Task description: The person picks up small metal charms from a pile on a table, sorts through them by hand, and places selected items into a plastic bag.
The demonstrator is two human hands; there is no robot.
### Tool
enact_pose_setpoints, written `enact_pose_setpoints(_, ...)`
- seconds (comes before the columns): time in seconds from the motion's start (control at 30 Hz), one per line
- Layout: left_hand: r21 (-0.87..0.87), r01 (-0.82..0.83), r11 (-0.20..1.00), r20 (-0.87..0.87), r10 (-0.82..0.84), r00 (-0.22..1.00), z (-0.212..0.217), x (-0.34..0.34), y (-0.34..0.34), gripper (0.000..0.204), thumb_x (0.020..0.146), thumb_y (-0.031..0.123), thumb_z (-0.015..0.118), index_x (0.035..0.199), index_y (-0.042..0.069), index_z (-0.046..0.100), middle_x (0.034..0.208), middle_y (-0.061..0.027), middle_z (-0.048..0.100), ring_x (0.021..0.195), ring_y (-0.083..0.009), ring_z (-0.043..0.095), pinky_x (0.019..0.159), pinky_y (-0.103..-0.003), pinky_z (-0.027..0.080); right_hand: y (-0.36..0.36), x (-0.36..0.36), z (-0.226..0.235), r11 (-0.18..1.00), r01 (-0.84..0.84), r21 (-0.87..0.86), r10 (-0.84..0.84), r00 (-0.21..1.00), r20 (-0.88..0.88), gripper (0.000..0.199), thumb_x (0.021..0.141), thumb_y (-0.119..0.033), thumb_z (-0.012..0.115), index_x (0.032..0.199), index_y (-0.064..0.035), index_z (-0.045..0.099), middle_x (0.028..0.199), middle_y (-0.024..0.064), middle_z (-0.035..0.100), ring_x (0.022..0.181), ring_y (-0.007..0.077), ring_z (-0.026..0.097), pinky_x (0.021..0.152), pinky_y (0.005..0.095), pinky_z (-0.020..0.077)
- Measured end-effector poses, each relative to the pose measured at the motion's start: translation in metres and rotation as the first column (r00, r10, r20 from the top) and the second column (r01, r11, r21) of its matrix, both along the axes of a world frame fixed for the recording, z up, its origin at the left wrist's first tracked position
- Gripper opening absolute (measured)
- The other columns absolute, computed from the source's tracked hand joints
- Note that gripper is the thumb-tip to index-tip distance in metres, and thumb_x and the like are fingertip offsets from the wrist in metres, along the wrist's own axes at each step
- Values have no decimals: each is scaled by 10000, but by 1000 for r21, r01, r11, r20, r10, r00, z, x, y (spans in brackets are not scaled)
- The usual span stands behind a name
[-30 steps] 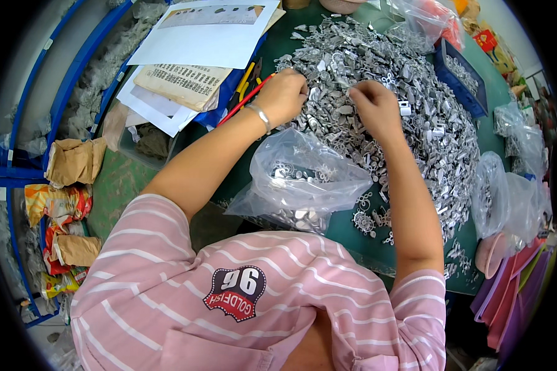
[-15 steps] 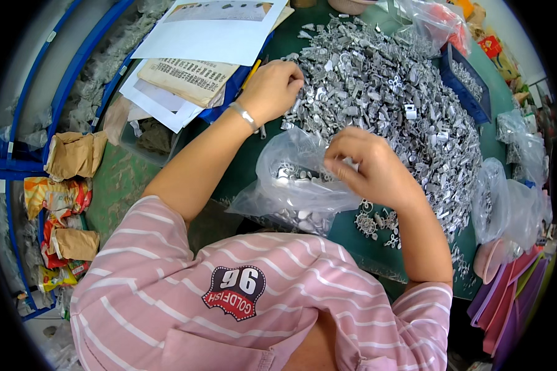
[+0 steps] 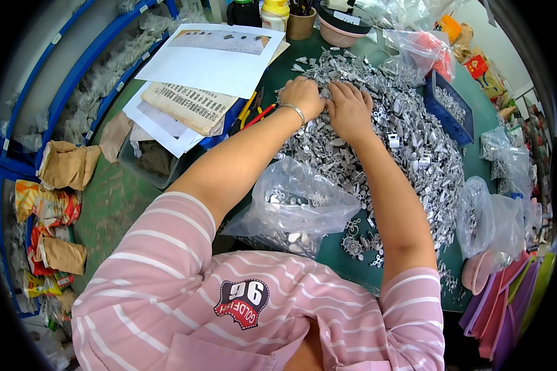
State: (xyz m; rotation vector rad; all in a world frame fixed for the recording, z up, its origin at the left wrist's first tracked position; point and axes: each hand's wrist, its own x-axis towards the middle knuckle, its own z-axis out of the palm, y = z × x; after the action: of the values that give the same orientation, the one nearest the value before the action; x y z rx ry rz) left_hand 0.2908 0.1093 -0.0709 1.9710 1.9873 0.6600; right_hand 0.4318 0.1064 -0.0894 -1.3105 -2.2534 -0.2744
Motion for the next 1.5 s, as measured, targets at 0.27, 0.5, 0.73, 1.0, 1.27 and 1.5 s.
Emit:
enact_pose_setpoints(0.27, 148, 141, 979, 175, -166, 970, -10, -9, -19, 158, 747, 182, 666, 807, 49, 606, 850, -147, 629, 834, -324, 607, 752, -412, 464, -15, 29, 26, 982, -188, -34, 177, 963, -204, 80, 741, -68, 624, 770, -72, 549, 779, 69, 596, 824, 286, 562, 715, 392, 431)
enact_pose_setpoints(0.5, 133, 119, 984, 776, -178, 605, -5, -24, -35, 139, 828, 115, 602, 915, 22, 546, 823, -96, 638, 716, -225, 632, 629, -348, 498, -22, 54, 38, 970, -239, -43, 218, 935, -280, 37, 767, -23, 596, 803, -26, 591, 789, 137, 603, 788, 329, 565, 686, 408, 448)
enact_pose_setpoints(0.73, -208, 16, 978, 959, 201, 200, 23, -2, 6, 153, 734, 125, 638, 701, 75, 497, 624, 1, 493, 535, -108, 499, 452, -229, 421, 52, 43, 27, 997, 62, 40, -58, 993, -103, 255, 769, -174, 616, 1004, -78, 640, 979, 105, 616, 903, 319, 579, 827, 407, 449)
enact_pose_setpoints(1.0, 186, 15, 983, 349, -80, 934, -3, 21, 85, 217, 700, 196, 685, 850, 41, 705, 811, -131, 679, 713, -239, 650, 659, -335, 511, 33, 51, 36, 900, -89, -426, -101, 909, -404, 164, 741, -169, 654, 866, -72, 695, 846, 65, 679, 855, 208, 619, 772, 348, 467)
enact_pose_setpoints(1.27, 230, 157, 961, 132, -191, 973, -12, 34, 86, 178, 679, 132, 687, 838, 52, 693, 902, -153, 658, 862, -307, 618, 826, -380, 479, 39, 84, 76, 574, -548, -608, -339, 517, -786, 197, 827, -63, 595, 998, 34, 588, 945, 103, 667, 837, 154, 628, 745, 277, 482)
enact_pose_setpoints(1.5, 103, 74, 992, 739, -126, 662, 3, 15, 48, 119, 706, 56, 618, 819, 18, 622, 802, -72, 619, 744, -169, 598, 638, -307, 472, 70, 47, 53, 859, -213, -466, 28, 928, -373, 236, 813, -134, 605, 1020, -24, 627, 941, 199, 637, 958, 294, 613, 831, 363, 480)
